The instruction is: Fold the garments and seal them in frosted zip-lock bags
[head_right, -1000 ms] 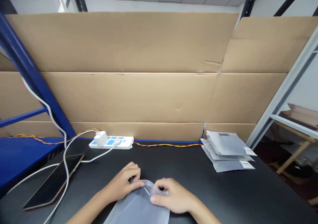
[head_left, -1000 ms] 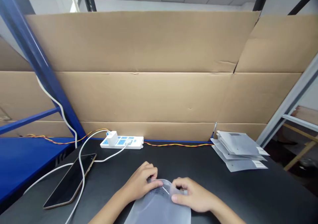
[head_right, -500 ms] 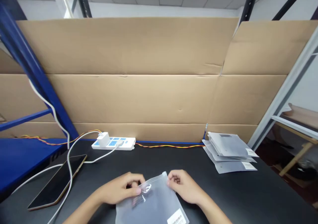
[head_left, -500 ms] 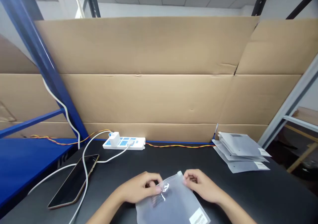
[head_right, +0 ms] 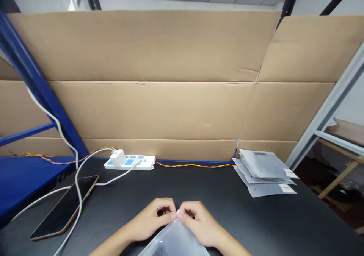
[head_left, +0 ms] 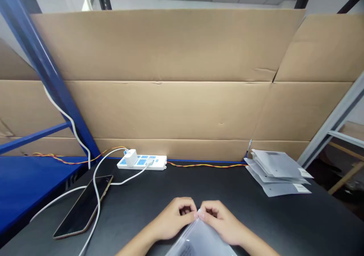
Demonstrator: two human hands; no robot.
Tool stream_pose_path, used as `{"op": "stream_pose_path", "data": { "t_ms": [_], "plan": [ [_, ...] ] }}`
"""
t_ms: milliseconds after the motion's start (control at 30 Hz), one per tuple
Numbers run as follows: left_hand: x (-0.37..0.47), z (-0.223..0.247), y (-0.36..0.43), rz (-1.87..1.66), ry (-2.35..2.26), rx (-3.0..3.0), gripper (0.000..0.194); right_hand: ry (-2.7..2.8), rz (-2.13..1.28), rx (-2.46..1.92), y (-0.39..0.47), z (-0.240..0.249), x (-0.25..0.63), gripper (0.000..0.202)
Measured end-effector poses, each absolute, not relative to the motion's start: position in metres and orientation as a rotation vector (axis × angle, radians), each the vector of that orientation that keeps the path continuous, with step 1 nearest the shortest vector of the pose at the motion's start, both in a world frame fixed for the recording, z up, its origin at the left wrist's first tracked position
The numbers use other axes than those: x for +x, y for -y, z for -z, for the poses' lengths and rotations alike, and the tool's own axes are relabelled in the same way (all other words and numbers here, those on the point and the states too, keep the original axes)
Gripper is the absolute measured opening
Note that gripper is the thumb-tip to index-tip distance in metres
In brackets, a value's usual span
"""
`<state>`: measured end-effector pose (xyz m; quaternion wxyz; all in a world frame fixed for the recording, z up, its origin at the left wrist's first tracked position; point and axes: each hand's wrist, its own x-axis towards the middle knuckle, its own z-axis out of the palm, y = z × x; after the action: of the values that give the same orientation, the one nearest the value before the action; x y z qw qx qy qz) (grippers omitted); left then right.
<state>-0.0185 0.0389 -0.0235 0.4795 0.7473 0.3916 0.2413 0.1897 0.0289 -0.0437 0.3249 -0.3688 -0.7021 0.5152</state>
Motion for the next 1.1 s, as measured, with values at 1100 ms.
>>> {"op": "stream_pose_path", "data": {
  "t_ms": [1100],
  "plan": [
    [-0.057, 0.030, -0.064, -0.663, -1.150, 2.071, 0.027, 1.530, -1.269, -1.080, -0.060, 0.058, 0.237, 0.033]
  ]
}}
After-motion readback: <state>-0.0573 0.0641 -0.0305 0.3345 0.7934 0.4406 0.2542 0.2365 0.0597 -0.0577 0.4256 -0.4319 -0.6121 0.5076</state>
